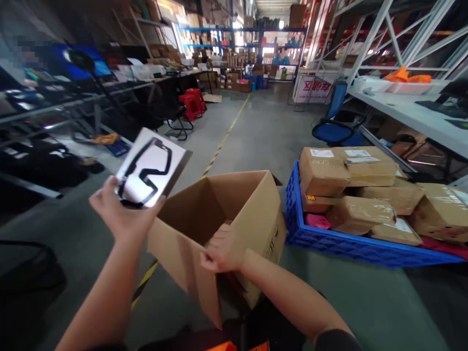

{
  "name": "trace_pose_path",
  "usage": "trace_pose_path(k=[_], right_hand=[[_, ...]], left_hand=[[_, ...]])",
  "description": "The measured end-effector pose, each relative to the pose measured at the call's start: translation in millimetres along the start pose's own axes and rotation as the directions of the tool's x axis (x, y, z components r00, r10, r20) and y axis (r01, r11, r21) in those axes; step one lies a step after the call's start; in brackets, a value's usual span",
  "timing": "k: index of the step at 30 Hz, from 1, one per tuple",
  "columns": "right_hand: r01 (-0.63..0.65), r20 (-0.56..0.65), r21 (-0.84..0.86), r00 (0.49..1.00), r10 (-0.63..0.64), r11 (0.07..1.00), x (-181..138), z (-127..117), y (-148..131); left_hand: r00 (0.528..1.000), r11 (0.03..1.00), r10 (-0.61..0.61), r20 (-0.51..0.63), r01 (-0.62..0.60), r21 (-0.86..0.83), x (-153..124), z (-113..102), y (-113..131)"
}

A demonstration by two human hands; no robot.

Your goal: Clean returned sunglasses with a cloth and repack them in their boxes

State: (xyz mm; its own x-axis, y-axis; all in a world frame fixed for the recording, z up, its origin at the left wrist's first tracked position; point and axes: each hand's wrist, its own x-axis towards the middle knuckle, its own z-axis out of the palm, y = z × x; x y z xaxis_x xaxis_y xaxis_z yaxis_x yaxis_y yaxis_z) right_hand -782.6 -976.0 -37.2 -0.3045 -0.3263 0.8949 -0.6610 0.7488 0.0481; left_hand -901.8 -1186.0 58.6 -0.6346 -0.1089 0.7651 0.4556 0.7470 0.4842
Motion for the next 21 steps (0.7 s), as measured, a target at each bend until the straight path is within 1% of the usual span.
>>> trace_pose_path(k=[2, 4, 5, 6, 7, 8, 9, 10, 11, 13, 15, 16, 17, 19, 21], right_hand=[[0.047, -0.033, 0.039, 0.998, -0.045, 0.998, 10, 5, -9], [0.097, -0.055, 0.081, 0.994, -0.093, 0.992, 13, 10, -14], [0.121, -0.027, 0.109, 0.993, -0.118, 0.987, 10, 12, -13], [0.125, 0.055, 0.141, 0.989, -0.134, 0.982, 2, 13, -9], [0.103, 0.182, 0.165, 0.974, -0.133, 0.981, -9, 14, -2], [0.06, 0.329, 0.173, 0.937, -0.115, 0.983, -25, 15, 8], [-0.003, 0.491, 0.161, 0.868, -0.078, 0.987, -43, 15, 18], [-0.061, 0.587, 0.12, 0.809, -0.022, 0.991, -64, 15, 29], [-0.1, 0.641, 0.083, 0.767, 0.024, 0.992, -87, 14, 39], [-0.159, 0.725, 0.021, 0.682, 0.095, 0.987, -133, 8, 53], [-0.204, 0.805, -0.01, 0.579, 0.129, 0.979, -175, -1, 58], [-0.23, 0.838, -0.033, 0.524, 0.152, 0.973, -193, -6, 57], [-0.255, 0.865, -0.062, 0.468, 0.18, 0.965, -209, -10, 55], [-0.306, 0.903, -0.129, 0.356, 0.239, 0.943, -233, -12, 48], [-0.356, 0.929, -0.18, 0.245, 0.278, 0.917, -247, -6, 39]], left_hand=[[0.998, 0.998, 0.058, -0.015, -0.057, 0.022, -11, 11, 4], [0.997, 0.997, 0.069, -0.023, -0.068, 0.047, -18, 16, 5], [0.998, 0.997, 0.051, -0.03, -0.049, 0.067, -21, 17, 5], [0.999, 0.996, 0.022, -0.044, -0.018, 0.089, -23, 18, 3], [0.998, 0.994, -0.01, -0.06, 0.017, 0.11, -24, 20, 1], [0.997, 0.991, -0.037, -0.067, 0.045, 0.126, -26, 21, -2], [0.997, 0.989, -0.056, -0.06, 0.064, 0.135, -29, 23, -6], [0.997, 0.988, -0.07, -0.039, 0.074, 0.137, -32, 27, -11], [0.997, 0.988, -0.083, -0.001, 0.082, 0.134, -35, 31, -15], [0.986, 0.986, -0.121, 0.116, 0.107, 0.125, -46, 43, -26], [0.954, 0.98, -0.178, 0.243, 0.15, 0.13, -61, 59, -37], [0.923, 0.973, -0.216, 0.318, 0.179, 0.143, -71, 67, -42], [0.882, 0.965, -0.257, 0.395, 0.209, 0.16, -81, 76, -47], [0.778, 0.944, -0.331, 0.534, 0.263, 0.201, -105, 94, -54], [0.675, 0.929, -0.37, 0.638, 0.288, 0.233, -133, 110, -59]])
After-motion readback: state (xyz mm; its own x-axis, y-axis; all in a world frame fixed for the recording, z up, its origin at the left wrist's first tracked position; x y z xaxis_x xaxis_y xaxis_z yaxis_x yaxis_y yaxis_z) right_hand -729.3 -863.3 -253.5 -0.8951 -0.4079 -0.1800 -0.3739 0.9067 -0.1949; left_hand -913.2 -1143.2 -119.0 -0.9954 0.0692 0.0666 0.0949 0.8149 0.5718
